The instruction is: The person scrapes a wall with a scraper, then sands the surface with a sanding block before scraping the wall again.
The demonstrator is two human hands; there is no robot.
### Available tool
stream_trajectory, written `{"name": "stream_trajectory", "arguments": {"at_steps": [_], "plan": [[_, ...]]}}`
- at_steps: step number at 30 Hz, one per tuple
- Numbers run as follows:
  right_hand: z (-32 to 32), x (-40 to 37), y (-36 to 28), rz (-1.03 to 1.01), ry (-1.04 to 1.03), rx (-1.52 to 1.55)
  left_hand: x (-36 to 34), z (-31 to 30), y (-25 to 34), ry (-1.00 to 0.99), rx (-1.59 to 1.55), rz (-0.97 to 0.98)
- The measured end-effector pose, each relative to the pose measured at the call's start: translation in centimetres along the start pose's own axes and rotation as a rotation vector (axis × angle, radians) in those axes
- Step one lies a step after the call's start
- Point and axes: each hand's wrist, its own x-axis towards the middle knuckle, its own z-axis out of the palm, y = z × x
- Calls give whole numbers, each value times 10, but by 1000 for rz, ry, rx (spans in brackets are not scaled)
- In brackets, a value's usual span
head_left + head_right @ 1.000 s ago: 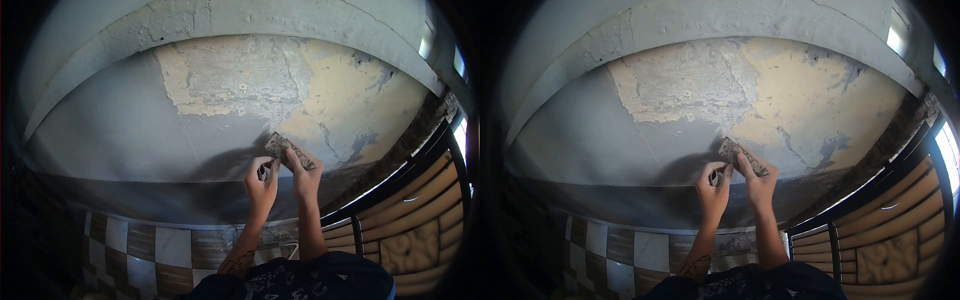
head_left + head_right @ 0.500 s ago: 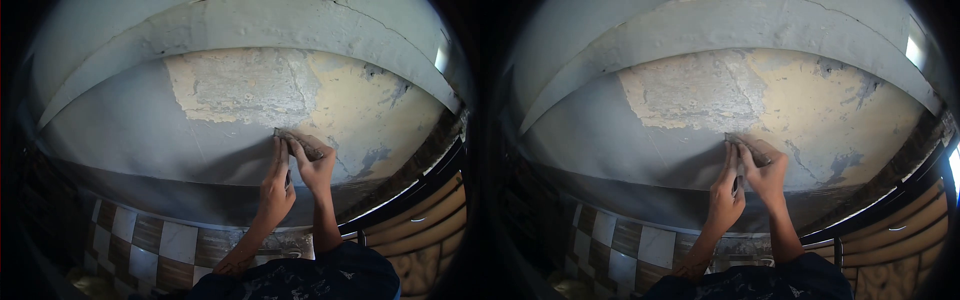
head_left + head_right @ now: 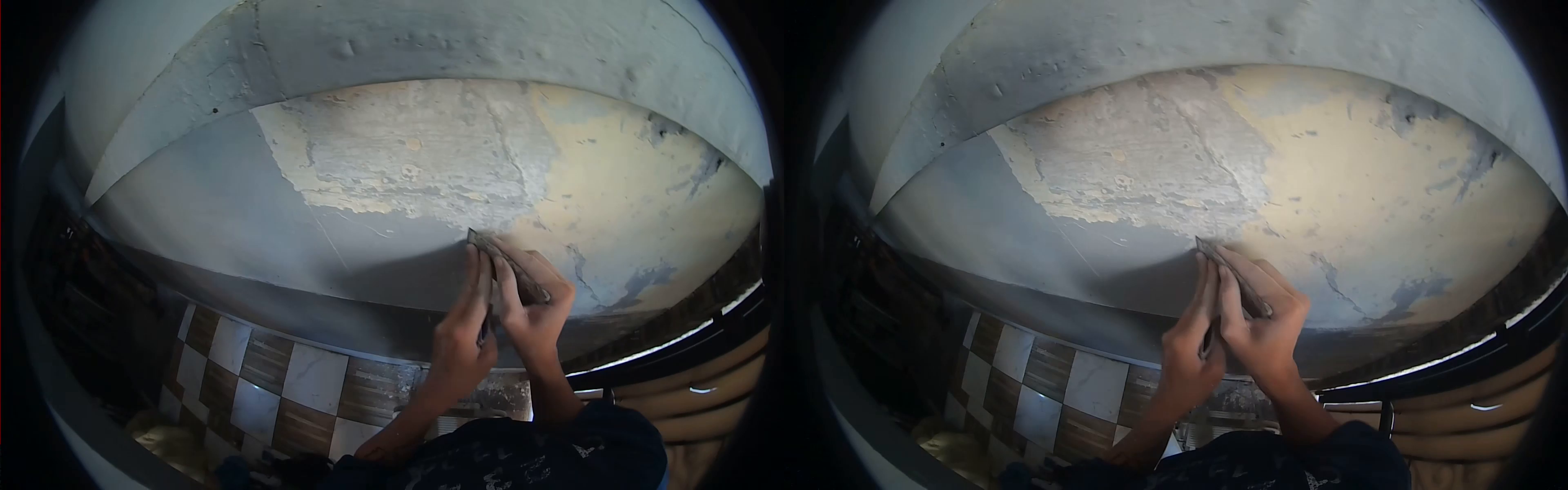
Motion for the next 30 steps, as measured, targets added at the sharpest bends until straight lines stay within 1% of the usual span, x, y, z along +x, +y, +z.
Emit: {"name": "stream_trajectory", "arguments": {"at_steps": [1,3,5,7,8,9,11,13,16,17,19,20,22,23,26,27,29,30], "plan": [[5,1,0,-9,-6,5,0,0,-1,10,5,3],[20,2,-4,-112,34,-6,1,-2,0,107,-67,-79],[27,1,0,-100,9,26,0,-10,-5,127,-13,-67],[26,-1,1,-52,6,58,-1,-14,-5,109,1,-42],[19,0,4,-154,17,-19,-1,-13,-4,115,0,-44],[15,0,3,-160,15,-22,0,-11,-2,96,-18,-41],[5,-2,0,-130,10,-115,1,-3,3,55,-66,-39],[10,-4,-7,-100,13,-156,3,-8,0,49,-118,-45],[12,-8,7,-217,66,-138,2,-4,-2,32,-95,2],[7,-7,11,-215,68,-144,1,1,0,29,-100,2],[-1,-4,16,-166,-32,-110,-1,7,2,52,-9,-16],[0,-1,14,-169,-25,-109,-1,7,2,50,-7,-9],[5,2,10,-221,-44,-114,-2,5,4,85,-68,-69],[10,0,9,-211,-46,-112,-3,1,4,80,-65,-77],[17,-2,6,-212,-19,-109,2,-9,-1,137,-63,-37],[11,-5,5,-217,-18,-103,2,-7,0,82,-73,-19],[0,-7,5,-118,45,-99,0,-1,0,-24,-99,15],[-1,-7,7,-141,25,-142,-1,4,0,24,-107,33]]}}
